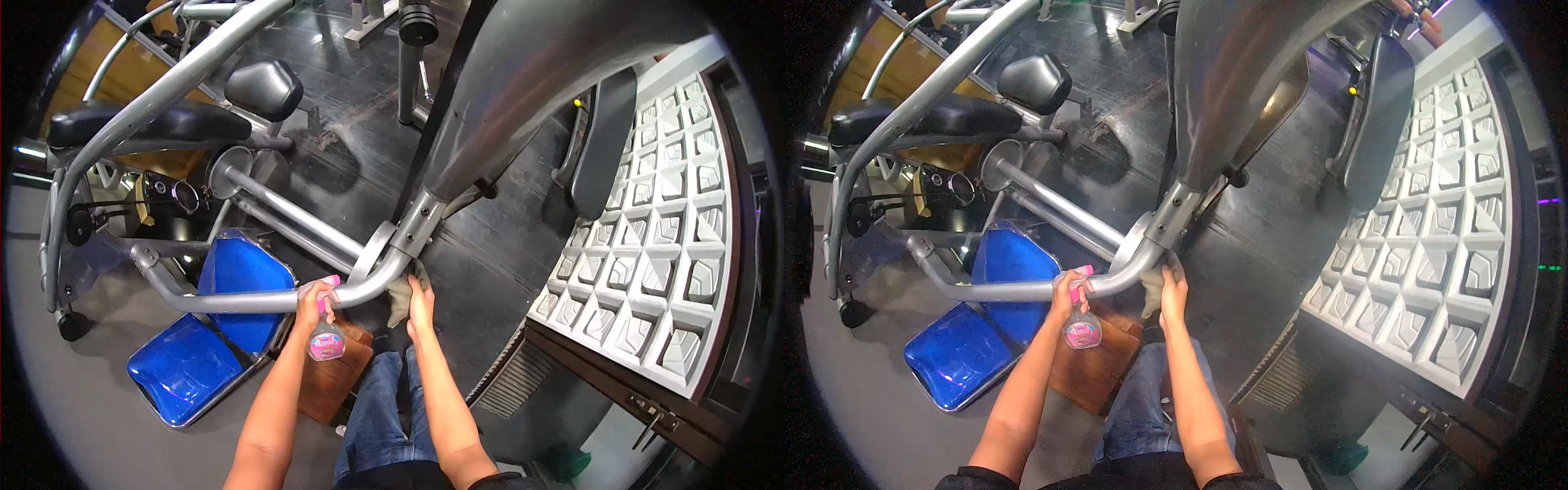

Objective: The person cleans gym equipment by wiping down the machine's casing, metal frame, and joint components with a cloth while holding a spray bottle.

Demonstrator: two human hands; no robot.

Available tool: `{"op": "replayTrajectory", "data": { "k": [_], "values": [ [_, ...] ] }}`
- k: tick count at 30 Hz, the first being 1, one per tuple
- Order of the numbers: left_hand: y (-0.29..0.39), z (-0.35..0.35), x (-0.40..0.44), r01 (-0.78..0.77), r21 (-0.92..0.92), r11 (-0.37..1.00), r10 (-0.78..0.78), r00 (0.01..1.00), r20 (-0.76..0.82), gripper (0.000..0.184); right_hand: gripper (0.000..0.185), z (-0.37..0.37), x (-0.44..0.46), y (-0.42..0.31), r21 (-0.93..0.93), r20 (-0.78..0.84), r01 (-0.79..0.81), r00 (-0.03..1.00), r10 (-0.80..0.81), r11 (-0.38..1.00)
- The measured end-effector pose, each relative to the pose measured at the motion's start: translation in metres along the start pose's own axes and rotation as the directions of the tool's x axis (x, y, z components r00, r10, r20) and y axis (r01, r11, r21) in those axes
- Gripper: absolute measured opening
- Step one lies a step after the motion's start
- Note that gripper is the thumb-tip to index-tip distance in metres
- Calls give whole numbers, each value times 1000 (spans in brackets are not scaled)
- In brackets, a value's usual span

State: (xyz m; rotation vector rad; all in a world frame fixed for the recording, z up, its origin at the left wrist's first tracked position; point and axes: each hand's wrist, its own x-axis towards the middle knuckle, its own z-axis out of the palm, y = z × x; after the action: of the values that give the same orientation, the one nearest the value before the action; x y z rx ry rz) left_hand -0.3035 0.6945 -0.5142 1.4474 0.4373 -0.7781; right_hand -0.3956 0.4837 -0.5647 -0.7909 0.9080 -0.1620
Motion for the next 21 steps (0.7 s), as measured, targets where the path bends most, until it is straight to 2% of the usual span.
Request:
{"op": "replayTrajectory", "data": {
  "k": [3,5,7,11,13,15,19,21],
  "values": [
    [2,2,-1,18,2,1000,-18,1000,4,34,53,-1,-1,15,-93,-27,54,998,-56,994],
    [2,3,-1,18,10,1000,-18,1000,11,34,63,1,-8,37,-62,-72,69,995,-74,996],
    [2,4,-1,31,75,997,-29,999,-33,44,69,11,-28,45,1,-125,53,991,-52,999],
    [-1,0,1,29,33,999,-29,1000,2,36,75,22,-55,75,43,-113,-40,993,45,998],
    [0,-1,2,42,49,998,-42,999,11,39,66,24,-62,94,72,-66,-90,993,95,993],
    [1,-2,2,35,75,997,-36,999,25,40,58,21,-73,92,134,63,-131,990,124,982],
    [3,-1,2,22,108,994,-27,998,50,43,46,15,-76,78,257,-73,-125,986,148,958],
    [8,0,1,23,104,994,-29,998,56,45,45,6,-62,84,304,-131,18,991,22,953]
  ]
}}
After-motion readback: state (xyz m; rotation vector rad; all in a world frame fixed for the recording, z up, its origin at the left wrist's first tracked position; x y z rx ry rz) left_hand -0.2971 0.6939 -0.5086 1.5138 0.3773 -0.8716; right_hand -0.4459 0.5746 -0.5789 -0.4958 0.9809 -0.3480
